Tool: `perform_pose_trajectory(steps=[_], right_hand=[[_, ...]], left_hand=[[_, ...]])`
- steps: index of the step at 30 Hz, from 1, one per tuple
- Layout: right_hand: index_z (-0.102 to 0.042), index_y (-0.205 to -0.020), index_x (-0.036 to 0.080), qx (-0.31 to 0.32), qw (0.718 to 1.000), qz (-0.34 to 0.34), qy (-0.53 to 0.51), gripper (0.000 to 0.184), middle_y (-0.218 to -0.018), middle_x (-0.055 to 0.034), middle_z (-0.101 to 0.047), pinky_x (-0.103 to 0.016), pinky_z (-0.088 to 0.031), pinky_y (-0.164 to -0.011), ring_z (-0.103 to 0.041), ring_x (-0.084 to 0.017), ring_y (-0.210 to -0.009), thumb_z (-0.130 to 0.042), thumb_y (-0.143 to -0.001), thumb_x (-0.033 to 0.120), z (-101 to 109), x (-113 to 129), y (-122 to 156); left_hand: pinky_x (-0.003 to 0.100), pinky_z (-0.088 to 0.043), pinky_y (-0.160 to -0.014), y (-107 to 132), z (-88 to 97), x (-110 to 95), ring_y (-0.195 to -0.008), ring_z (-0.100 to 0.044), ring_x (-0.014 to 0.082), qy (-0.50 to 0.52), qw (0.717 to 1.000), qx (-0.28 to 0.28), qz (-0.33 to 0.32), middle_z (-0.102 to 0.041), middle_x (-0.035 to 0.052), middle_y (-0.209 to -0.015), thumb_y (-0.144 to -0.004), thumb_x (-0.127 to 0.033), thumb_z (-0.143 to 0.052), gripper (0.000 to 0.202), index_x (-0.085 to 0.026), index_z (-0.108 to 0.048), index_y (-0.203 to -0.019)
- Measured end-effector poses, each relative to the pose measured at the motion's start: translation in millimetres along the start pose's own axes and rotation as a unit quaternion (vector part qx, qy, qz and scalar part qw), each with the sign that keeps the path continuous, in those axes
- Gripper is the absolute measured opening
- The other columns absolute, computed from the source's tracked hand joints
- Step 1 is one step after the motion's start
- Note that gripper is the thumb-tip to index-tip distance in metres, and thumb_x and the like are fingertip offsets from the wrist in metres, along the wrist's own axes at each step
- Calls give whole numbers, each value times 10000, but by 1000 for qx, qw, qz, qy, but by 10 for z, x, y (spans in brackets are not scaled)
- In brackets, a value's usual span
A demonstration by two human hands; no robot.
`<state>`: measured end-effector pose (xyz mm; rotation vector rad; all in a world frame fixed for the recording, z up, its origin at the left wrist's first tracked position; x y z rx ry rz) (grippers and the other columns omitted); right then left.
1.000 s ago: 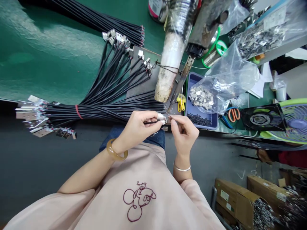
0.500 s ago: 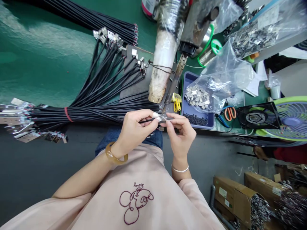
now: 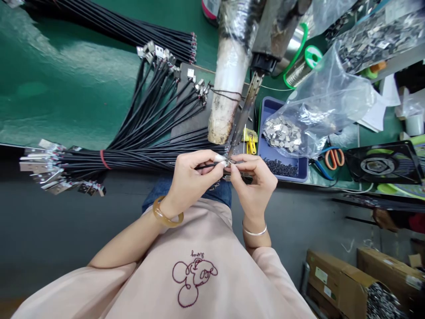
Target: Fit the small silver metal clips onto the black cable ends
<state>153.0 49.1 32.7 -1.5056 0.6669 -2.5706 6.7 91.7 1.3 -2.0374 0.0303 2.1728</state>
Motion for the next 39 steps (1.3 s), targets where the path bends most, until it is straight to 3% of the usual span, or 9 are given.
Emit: perform_pose_trajectory(steps=[7, 14, 17, 19, 24, 27, 31, 35, 39], right_hand=[[-609, -818, 228, 51, 999, 11, 3, 125, -946, -12, -732, -258, -622, -659, -714, -132, -806, -638, -874, 120, -34, 3, 10], [-604, -857, 226, 95, 995, 5, -41, 88, -952, -13, -733, -243, -632, -680, -736, -121, -795, -620, -910, 159, -41, -70, -6], [-610, -918, 234, 107, 992, -23, -55, 30, -846, 19, -723, -208, -583, -544, -708, -94, -630, -614, -939, 213, 88, -178, -115], [-624, -921, 244, 64, 997, 4, -37, 18, -738, 48, -682, -210, -501, -442, -633, -81, -501, -628, -938, 241, 320, -153, -228], [-668, -891, 301, -173, 969, 174, 26, 58, -629, 51, -575, -288, -448, -454, -553, -124, -486, -659, -913, 354, 1084, 373, -254], [-635, -1060, 328, -133, 979, 113, 106, 122, -624, 60, -567, -277, -389, -442, -519, -125, -463, -598, -946, 346, 1081, 456, -287], [-586, -1166, 251, 64, 966, -19, 249, 200, -717, 23, -691, -294, -493, -600, -647, -152, -597, -514, -982, 280, 766, 49, -329], [-622, -926, 226, 44, 932, -77, 352, 97, -708, -10, -684, -323, -494, -679, -655, -187, -662, -564, -943, 302, 781, -409, -362], [-614, -883, 224, -4, 922, -83, 378, 80, -802, -44, -677, -357, -491, -745, -620, -202, -734, -558, -925, 263, 721, -666, -488]], left_hand=[[144, -284, -438, 22, -13, 18, -490, -373, 41, -13, 1000, 9, 19, -504, -43, -545, -771, -136, -657, 95, -130, -706, -691], [173, -274, -460, 96, -39, 78, -510, -354, 54, -40, 998, 8, 46, -445, -45, -551, -788, -172, -641, 103, -131, -691, -707], [181, -292, -475, 151, -43, 129, -515, -359, 60, -69, 996, 10, 50, -444, -45, -552, -785, -170, -629, 102, -132, -679, -704], [184, -318, -494, 188, -52, 158, -524, -376, 63, -94, 994, 21, 47, -476, -41, -566, -788, -172, -629, 101, -134, -676, -706], [194, -342, -523, 266, -104, 151, -557, -427, 75, -127, 988, 82, 28, -581, -24, -611, -829, -176, -608, 145, -143, -685, -710], [207, -327, -524, 308, -119, 93, -531, -399, 68, -163, 979, 122, -3, -571, -34, -598, -828, -166, -612, 136, -144, -684, -714], [218, -340, -535, 382, -123, 91, -511, -409, 70, -193, 962, 188, -39, -552, -43, -576, -820, -127, -614, 120, -152, -717, -764], [214, -439, -586, 417, -62, 108, -591, -550, 92, -140, 964, 220, -44, -646, -3, -697, -841, -147, -642, 110, -153, -751, -858], [250, -519, -683, 308, 85, -9, -739, -642, 137, -81, 979, 168, -82, -714, 45, -834, -890, -201, -648, 103, -158, -741, -875]])
Point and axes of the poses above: each hand's wrist, its own y-axis away from the middle knuckle, its own z-axis out of the back of the hand, x = y × z, the point moved 9 cm from there along -y, towards the middle knuckle
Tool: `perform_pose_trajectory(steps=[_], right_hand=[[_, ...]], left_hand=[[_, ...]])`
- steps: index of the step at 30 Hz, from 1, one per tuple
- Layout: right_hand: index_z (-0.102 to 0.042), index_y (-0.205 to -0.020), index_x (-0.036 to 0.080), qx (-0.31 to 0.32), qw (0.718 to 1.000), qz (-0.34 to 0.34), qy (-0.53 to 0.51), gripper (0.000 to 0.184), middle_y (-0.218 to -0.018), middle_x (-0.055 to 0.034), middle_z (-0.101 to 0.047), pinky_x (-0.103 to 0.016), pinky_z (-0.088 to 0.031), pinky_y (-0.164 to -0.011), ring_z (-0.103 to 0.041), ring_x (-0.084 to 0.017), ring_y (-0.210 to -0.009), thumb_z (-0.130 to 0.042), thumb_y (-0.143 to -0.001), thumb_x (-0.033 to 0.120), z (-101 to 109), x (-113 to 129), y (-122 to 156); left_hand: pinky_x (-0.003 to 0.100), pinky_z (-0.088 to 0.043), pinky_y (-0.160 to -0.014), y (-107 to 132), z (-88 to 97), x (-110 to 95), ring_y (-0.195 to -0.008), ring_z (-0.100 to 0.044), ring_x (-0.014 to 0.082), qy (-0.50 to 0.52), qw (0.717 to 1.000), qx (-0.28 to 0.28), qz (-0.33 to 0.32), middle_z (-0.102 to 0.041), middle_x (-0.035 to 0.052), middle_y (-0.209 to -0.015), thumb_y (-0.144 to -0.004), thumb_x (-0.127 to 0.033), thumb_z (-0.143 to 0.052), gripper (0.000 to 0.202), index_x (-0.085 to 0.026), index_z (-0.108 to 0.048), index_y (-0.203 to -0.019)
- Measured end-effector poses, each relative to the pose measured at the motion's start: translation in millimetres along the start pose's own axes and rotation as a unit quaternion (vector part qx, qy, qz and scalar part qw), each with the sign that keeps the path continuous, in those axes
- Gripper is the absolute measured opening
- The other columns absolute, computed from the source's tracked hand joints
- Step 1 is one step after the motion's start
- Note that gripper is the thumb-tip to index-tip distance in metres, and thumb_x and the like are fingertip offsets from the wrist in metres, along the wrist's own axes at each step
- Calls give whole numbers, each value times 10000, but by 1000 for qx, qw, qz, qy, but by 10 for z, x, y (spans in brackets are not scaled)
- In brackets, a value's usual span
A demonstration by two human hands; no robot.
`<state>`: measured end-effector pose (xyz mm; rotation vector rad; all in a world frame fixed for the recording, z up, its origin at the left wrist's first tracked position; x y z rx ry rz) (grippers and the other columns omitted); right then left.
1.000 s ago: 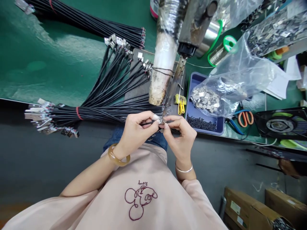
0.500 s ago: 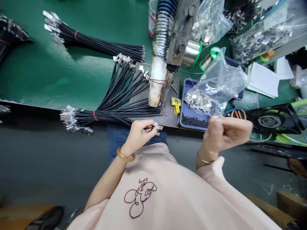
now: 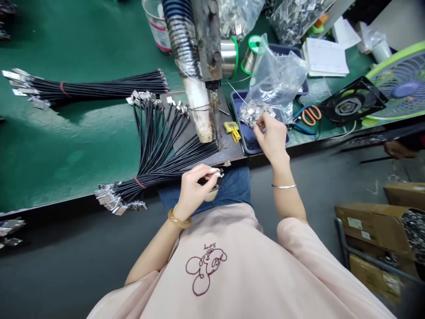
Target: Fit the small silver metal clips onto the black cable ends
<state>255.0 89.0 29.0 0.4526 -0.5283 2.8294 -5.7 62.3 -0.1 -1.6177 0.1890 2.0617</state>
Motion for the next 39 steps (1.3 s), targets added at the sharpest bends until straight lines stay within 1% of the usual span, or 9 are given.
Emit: perform_pose_trajectory(steps=[4, 8, 13, 19, 23, 28, 31, 35, 39], right_hand=[[-606, -846, 212, 16, 1000, 8, -6, 55, -883, -75, -652, -379, -484, -779, -595, -207, -787, -572, -878, 184, -210, 4, -126], [-577, -765, 214, 43, 998, 34, -5, 86, -823, -63, -636, -352, -465, -722, -552, -188, -727, -587, -819, 148, -205, 30, -108], [-555, -728, 217, 72, 997, 36, -18, 113, -725, -20, -620, -329, -431, -680, -552, -178, -681, -620, -769, 135, -63, -3, 46], [-548, -737, 224, -26, 981, 21, -193, 117, -778, 9, -649, -289, -460, -633, -564, -132, -659, -600, -822, 162, 238, 131, 228], [-532, -743, 229, 1, 942, 5, -335, 143, -821, 27, -674, -247, -459, -534, -551, -93, -591, -638, -835, 199, 251, 394, 408], [-627, -805, 230, -72, 945, 83, -309, 100, -949, -32, -725, -344, -585, -807, -689, -173, -898, -622, -901, 204, 329, 681, 616], [-673, -871, 237, -53, 936, 79, -338, 97, -1021, -49, -741, -381, -597, -869, -699, -190, -970, -605, -938, 254, 205, 713, 675], [-693, -850, 216, 33, 901, 14, -432, 144, -1004, -46, -738, -302, -620, -771, -714, -154, -889, -633, -931, 320, -89, 705, 717], [-729, -837, 206, 84, 869, -9, -488, 139, -990, -42, -736, -266, -621, -769, -719, -135, -872, -693, -887, 330, -298, 734, 765]], left_hand=[[353, -502, -815, -161, 179, -83, -836, -628, 197, -154, 982, -90, -64, -710, 69, -871, -931, -215, -615, 141, -167, -729, -862], [416, -464, -844, -332, 38, -12, -914, -583, 270, -326, 941, -50, -78, -668, 108, -922, -937, -194, -574, 144, -169, -712, -904], [411, -442, -852, -355, -72, 23, -913, -576, 281, -369, 926, -46, -69, -650, 119, -930, -979, -188, -470, 223, -173, -654, -855], [376, -445, -889, -197, -16, -36, -926, -605, 240, -285, 950, -115, -62, -705, 92, -938, -980, -216, -511, 152, -181, -629, -892], [363, -462, -894, -132, 21, -79, -907, -630, 218, -222, 961, -146, -73, -729, 78, -908, -973, -227, -540, 143, -179, -663, -920], [339, -486, -841, -173, -76, -148, -833, -631, 189, -201, 968, -114, -94, -726, 66, -871, -970, -261, -562, 189, -185, -734, -970], [300, -503, -766, -191, -102, -184, -766, -637, 166, -163, 979, -92, -82, -736, 67, -859, -968, -273, -557, 211, -176, -744, -971], [232, -440, -594, -222, -124, -80, -572, -562, 113, -62, 998, -24, 12, -662, 20, -659, -937, -303, -589, 231, -154, -687, -791], [216, -422, -564, -230, -145, 44, -526, -527, 98, 71, 994, 16, 83, -587, -5, -572, -906, -355, -621, 293, -154, -612, -695]])
Point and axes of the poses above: each hand's wrist, its own y-axis away from the middle knuckle, its own z-axis out of the back of the hand, x = y × z, the point moved 9 cm from there along -y, towards the middle knuckle
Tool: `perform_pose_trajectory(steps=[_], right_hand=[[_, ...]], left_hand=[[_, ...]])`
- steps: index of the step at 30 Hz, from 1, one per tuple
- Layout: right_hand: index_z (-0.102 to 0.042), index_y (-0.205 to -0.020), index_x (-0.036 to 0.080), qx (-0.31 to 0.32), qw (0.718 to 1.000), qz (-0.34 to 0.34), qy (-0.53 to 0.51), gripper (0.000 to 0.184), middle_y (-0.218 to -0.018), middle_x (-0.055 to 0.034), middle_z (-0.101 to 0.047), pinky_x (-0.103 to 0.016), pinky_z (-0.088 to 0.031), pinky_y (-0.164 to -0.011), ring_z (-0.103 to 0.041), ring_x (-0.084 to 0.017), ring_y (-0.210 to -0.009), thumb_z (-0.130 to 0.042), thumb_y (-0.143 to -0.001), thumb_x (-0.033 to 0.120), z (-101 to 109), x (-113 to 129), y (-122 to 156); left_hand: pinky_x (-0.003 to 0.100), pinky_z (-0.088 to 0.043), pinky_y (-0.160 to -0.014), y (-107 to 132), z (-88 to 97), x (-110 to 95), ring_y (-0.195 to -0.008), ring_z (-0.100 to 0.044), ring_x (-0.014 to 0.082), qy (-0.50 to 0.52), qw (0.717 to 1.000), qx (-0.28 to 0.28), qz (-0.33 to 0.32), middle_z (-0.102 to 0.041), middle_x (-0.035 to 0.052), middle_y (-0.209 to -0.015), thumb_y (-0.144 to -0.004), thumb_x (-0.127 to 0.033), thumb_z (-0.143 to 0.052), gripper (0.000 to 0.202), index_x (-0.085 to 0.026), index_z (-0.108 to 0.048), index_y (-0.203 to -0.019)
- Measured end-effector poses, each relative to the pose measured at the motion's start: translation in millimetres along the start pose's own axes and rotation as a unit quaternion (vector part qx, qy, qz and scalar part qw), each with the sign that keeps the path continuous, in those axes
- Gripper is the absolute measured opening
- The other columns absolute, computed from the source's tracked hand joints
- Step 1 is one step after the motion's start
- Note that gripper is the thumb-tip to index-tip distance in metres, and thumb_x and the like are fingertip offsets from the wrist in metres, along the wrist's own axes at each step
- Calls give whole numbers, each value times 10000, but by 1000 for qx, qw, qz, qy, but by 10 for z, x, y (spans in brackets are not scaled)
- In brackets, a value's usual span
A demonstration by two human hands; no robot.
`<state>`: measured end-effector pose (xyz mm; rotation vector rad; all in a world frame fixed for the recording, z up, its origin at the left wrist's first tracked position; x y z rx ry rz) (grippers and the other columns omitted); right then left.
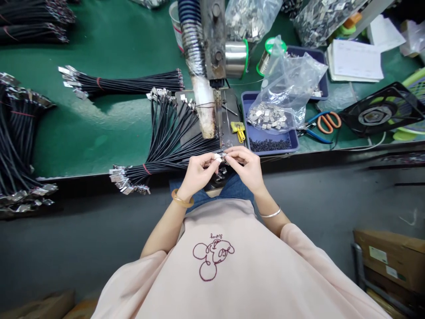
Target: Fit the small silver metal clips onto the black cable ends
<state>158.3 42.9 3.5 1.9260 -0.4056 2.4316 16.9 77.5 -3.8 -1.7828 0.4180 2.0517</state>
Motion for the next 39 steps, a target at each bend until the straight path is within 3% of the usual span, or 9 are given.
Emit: perform_pose_trajectory(steps=[6, 13, 18, 22, 24, 28, 31, 35, 39], right_hand=[[-727, -827, 195, 2, 999, -23, -36, 210, -1007, -58, -738, -289, -636, -780, -731, -143, -856, -719, -855, 403, -31, -93, 24], [-718, -826, 201, 14, 999, -15, -36, 171, -994, -51, -739, -279, -631, -772, -728, -137, -854, -710, -868, 366, -64, -35, 29], [-718, -889, 220, 20, 997, 62, 29, 87, -1002, -42, -741, -286, -615, -780, -717, -145, -911, -657, -916, 276, -45, 111, 62], [-710, -911, 228, 40, 985, 128, 111, 108, -1040, -56, -747, -362, -593, -918, -708, -172, -993, -608, -945, 239, -60, 258, 102], [-707, -914, 227, 48, 987, 113, 105, 105, -1055, -58, -744, -360, -596, -919, -707, -172, -1001, -608, -945, 248, -66, 237, 98], [-707, -892, 209, 59, 998, 18, -15, 97, -1044, -54, -732, -300, -628, -812, -728, -149, -922, -666, -912, 294, -96, 34, 61], [-706, -870, 200, 18, 999, -3, -40, 89, -1041, -52, -727, -301, -635, -804, -741, -147, -885, -687, -896, 284, -45, -38, 46], [-717, -908, 230, -100, 986, 100, 89, 54, -1031, -51, -743, -371, -627, -855, -727, -189, -966, -665, -910, 242, 160, 200, 103], [-710, -957, 260, -106, 963, 204, 142, 108, -1003, -42, -765, -423, -613, -887, -730, -205, -951, -631, -925, 193, 145, 461, 180]], left_hand=[[222, -397, -568, -10, -26, 79, -531, -488, 90, 33, 999, 15, 25, -563, -8, -579, -886, -366, -645, 300, -150, -615, -680], [232, -319, -517, -18, -39, 87, -500, -401, 80, 72, 996, 43, 39, -494, -25, -540, -874, -413, -665, 354, -155, -598, -642], [236, -260, -486, -27, -59, 91, -491, -344, 78, 87, 992, 67, 55, -442, -32, -528, -854, -424, -680, 360, -157, -590, -631], [231, -224, -473, -25, -86, 115, -485, -305, 68, 104, 988, 94, 71, -412, -42, -532, -857, -417, -669, 346, -147, -619, -646], [227, -265, -482, -26, -68, 114, -495, -341, 70, 99, 988, 94, 69, -457, -33, -543, -843, -401, -688, 318, -139, -658, -664], [223, -391, -541, -25, -36, 105, -552, -481, 93, 91, 990, 95, 58, -580, 2, -585, -797, -320, -742, 223, -128, -712, -687], [215, -453, -574, -26, -26, 133, -575, -554, 101, 119, 988, 71, 65, -645, 19, -621, -763, -277, -764, 152, -127, -741, -755], [193, -463, -561, -39, 12, 157, -555, -565, 89, 152, 985, -6, 76, -640, 2, -606, -738, -262, -779, 155, -128, -737, -803], [184, -453, -555, -60, 4, 101, -548, -519, 71, 154, 985, -40, 59, -628, -10, -619, -730, -263, -785, 147, -129, -724, -737]])
Point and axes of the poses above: each hand's wrist, its own y-axis away from the middle knuckle, its own z-axis out of the back of the hand, x = y × z, the point moved 9 cm from there along -y, towards the middle knuckle
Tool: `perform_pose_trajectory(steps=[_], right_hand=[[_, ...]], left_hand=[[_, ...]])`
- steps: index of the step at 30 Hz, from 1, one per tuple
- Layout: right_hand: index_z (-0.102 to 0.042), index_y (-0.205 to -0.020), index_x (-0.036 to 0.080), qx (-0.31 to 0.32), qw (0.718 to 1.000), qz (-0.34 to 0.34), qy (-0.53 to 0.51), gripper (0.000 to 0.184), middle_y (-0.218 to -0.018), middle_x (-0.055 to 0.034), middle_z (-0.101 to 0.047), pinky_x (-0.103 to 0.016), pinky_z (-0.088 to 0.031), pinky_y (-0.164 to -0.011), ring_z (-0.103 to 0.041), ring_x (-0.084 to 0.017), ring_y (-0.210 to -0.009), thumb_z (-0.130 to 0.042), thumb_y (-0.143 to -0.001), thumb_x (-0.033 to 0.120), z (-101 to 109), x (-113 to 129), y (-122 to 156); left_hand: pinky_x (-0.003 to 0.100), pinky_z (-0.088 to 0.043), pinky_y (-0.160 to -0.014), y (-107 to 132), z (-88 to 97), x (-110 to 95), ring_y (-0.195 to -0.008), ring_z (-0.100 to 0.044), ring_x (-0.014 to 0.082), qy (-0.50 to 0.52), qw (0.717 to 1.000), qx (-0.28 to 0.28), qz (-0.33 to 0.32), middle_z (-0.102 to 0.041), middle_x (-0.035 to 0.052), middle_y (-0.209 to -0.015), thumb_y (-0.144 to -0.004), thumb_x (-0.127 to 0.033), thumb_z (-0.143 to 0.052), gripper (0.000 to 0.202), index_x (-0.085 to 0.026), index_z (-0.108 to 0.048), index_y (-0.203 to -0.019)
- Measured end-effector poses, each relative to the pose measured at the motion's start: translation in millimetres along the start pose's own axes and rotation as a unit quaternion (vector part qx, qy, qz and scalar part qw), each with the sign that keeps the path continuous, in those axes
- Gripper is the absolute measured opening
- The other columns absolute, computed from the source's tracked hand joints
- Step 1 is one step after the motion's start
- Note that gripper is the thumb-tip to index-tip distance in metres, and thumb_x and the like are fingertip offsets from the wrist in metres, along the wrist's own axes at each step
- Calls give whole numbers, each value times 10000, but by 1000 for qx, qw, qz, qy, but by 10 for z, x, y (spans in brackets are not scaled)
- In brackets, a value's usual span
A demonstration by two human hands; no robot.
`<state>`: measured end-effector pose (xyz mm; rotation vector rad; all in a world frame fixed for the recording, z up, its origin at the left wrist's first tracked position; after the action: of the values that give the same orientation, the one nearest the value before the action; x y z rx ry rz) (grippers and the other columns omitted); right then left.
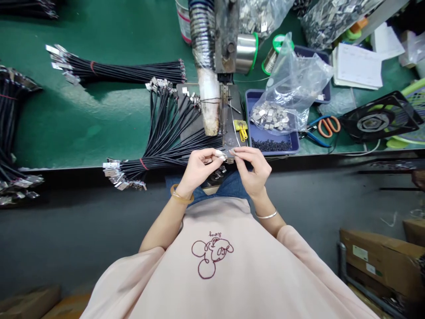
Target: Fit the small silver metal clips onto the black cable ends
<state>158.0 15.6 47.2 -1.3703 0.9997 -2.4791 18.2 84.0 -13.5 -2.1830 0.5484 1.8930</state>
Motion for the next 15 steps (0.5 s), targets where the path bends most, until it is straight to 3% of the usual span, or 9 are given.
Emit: perform_pose_trajectory(steps=[4, 11, 15], right_hand=[[-667, -982, 250, 26, 999, 26, -24, 133, -1019, -44, -766, -391, -619, -842, -734, -191, -946, -579, -944, 158, -68, 63, 11], [-638, -933, 235, 15, 999, -45, -24, 80, -1044, -56, -758, -387, -629, -836, -746, -193, -942, -568, -956, 207, -81, -137, 36], [-634, -859, 230, 30, 999, -30, -11, 76, -1040, -58, -768, -397, -625, -861, -747, -200, -952, -623, -914, 179, -120, -112, 6]], left_hand=[[186, -447, -562, -11, 17, -4, -564, -520, 75, 4, 1000, -26, -4, -632, -7, -631, -720, -260, -778, 147, -135, -703, -698], [174, -410, -547, -23, 46, 13, -545, -499, 64, 20, 998, -53, 0, -601, -23, -603, -705, -215, -744, 112, -140, -669, -669], [186, -430, -568, -31, 66, 34, -585, -531, 83, 15, 998, -67, -3, -631, -7, -641, -725, -225, -734, 91, -143, -699, -703]])
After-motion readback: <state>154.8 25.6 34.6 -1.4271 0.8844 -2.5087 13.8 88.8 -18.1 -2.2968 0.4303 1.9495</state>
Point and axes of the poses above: each hand's wrist, its own y-axis away from the middle knuckle, its own z-axis out of the back of the hand, x = y × z, the point moved 9 cm from there along -y, towards the middle knuckle
